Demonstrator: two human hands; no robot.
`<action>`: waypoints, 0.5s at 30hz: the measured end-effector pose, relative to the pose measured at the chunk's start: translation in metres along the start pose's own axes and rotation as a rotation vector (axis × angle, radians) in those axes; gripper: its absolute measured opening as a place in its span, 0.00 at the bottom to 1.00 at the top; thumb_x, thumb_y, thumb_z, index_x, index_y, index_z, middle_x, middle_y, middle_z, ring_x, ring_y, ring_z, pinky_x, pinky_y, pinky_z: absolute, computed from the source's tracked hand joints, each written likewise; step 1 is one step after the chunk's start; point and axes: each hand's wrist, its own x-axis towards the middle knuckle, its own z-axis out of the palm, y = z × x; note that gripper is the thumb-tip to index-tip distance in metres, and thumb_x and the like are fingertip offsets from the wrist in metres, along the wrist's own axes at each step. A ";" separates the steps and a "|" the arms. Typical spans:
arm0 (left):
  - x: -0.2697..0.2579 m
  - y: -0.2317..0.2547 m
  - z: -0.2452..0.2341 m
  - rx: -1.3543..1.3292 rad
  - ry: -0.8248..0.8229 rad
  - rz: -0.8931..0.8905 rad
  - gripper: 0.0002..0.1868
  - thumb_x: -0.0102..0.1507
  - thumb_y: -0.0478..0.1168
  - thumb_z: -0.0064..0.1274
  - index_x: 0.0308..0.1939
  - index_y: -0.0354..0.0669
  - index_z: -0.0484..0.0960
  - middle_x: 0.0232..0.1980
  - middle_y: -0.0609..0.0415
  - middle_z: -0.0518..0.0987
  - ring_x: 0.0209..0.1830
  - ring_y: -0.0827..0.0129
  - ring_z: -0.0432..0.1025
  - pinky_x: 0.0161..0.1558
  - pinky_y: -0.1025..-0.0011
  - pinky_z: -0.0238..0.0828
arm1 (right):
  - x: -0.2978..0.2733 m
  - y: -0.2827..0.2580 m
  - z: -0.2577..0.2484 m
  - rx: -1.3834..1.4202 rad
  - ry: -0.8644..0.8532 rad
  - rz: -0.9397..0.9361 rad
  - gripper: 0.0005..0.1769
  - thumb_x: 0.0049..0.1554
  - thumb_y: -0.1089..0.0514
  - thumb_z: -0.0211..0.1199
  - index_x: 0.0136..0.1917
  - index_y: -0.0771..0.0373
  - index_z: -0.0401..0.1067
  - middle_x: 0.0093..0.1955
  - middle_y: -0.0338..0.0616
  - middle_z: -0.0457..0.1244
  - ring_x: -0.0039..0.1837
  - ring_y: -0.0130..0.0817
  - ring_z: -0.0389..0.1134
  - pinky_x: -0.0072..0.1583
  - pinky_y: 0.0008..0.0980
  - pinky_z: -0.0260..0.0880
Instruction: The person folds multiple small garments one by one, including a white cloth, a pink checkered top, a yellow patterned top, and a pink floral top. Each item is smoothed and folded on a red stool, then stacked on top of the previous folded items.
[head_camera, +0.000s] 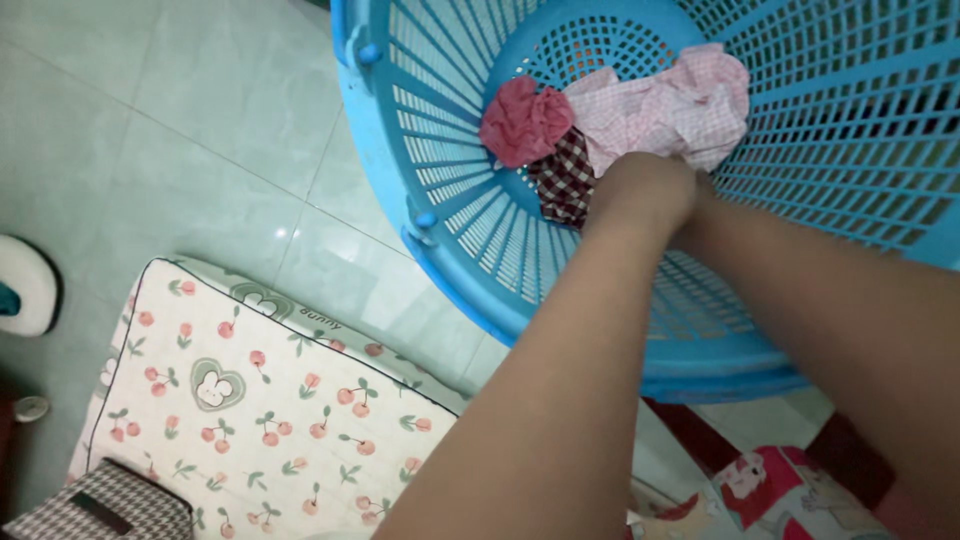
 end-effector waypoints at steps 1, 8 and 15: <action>0.002 0.000 0.000 -0.005 0.006 -0.015 0.27 0.62 0.53 0.43 0.50 0.36 0.86 0.62 0.33 0.76 0.65 0.42 0.71 0.65 0.53 0.66 | 0.001 0.000 0.000 -0.010 0.015 0.001 0.34 0.57 0.44 0.62 0.72 0.59 0.62 0.72 0.63 0.56 0.69 0.64 0.60 0.67 0.56 0.63; 0.017 0.000 0.008 0.103 0.039 0.145 0.27 0.63 0.51 0.39 0.53 0.39 0.85 0.61 0.33 0.78 0.62 0.42 0.74 0.63 0.52 0.68 | -0.015 0.020 -0.008 0.097 0.565 0.216 0.42 0.58 0.41 0.61 0.79 0.59 0.56 0.78 0.66 0.51 0.74 0.67 0.55 0.70 0.58 0.60; 0.024 -0.019 0.027 -0.027 0.098 -0.057 0.34 0.62 0.61 0.44 0.51 0.33 0.84 0.59 0.31 0.77 0.63 0.42 0.72 0.63 0.54 0.68 | -0.009 0.022 -0.013 0.383 0.417 0.241 0.25 0.51 0.46 0.70 0.54 0.66 0.76 0.58 0.69 0.64 0.60 0.66 0.66 0.59 0.56 0.68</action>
